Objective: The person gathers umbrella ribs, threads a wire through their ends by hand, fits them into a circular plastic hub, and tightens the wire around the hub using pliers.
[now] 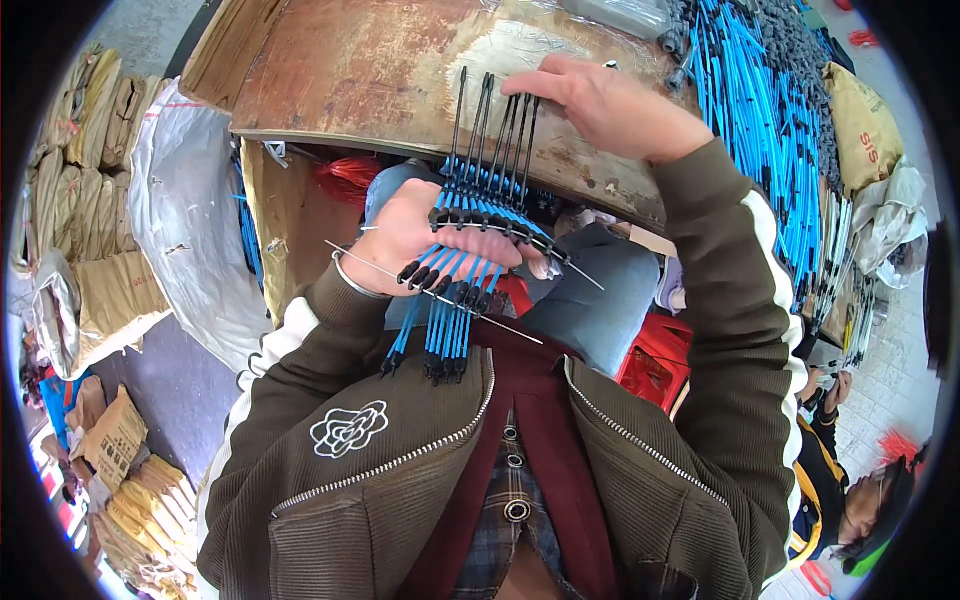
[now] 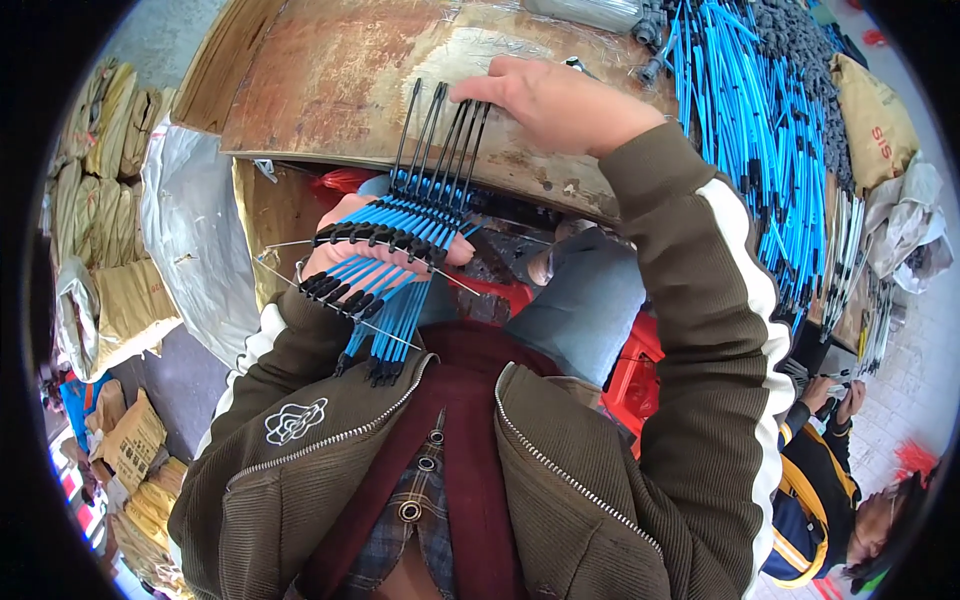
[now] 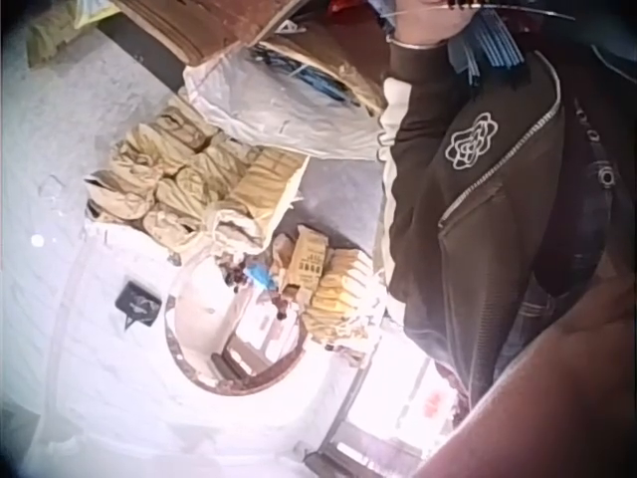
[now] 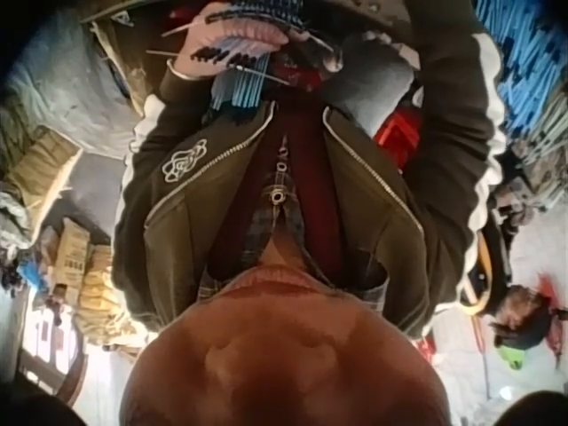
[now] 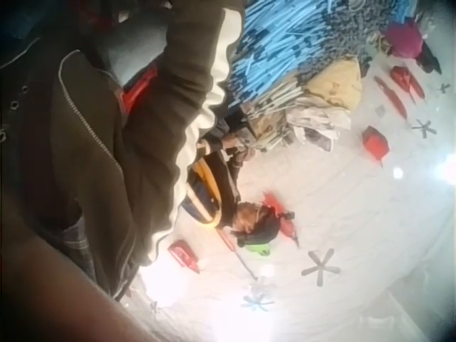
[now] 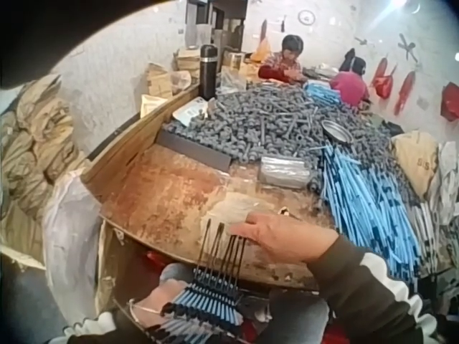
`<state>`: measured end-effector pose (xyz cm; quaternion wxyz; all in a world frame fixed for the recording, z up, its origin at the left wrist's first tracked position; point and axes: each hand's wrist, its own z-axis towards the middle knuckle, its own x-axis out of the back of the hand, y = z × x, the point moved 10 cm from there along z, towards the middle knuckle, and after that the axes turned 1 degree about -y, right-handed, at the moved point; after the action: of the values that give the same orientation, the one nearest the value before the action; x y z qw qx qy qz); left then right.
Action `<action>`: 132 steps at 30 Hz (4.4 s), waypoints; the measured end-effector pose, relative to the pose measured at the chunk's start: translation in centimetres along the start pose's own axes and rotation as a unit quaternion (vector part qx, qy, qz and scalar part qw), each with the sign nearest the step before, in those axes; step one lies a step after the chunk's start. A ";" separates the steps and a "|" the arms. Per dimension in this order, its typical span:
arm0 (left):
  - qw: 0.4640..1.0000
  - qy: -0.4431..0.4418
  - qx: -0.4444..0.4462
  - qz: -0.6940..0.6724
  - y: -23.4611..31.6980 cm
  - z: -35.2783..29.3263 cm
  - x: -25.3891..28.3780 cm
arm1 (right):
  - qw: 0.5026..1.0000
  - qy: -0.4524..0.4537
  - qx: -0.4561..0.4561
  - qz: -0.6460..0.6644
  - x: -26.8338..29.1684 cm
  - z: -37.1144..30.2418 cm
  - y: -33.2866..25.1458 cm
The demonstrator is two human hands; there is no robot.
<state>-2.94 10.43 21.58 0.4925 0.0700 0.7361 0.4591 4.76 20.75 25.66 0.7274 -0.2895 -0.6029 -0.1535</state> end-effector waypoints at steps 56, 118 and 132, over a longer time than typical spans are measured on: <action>0.946 -0.045 0.082 -0.311 -3.4 0.3 1.2 | 0.993 -0.015 0.048 -0.104 -0.8 0.3 -1.8; 0.994 0.018 -0.006 0.110 -2.3 0.3 4.7 | 0.992 -0.020 0.093 -0.086 -0.9 1.8 -1.7; 0.987 -0.060 -0.110 0.103 1.1 -0.9 0.7 | 0.993 -0.057 0.041 -0.096 -1.8 2.8 -2.3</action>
<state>-4.37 10.95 22.04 0.4902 0.1183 0.6394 0.5804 0.80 20.40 24.77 0.6851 -0.2087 -0.6740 -0.1813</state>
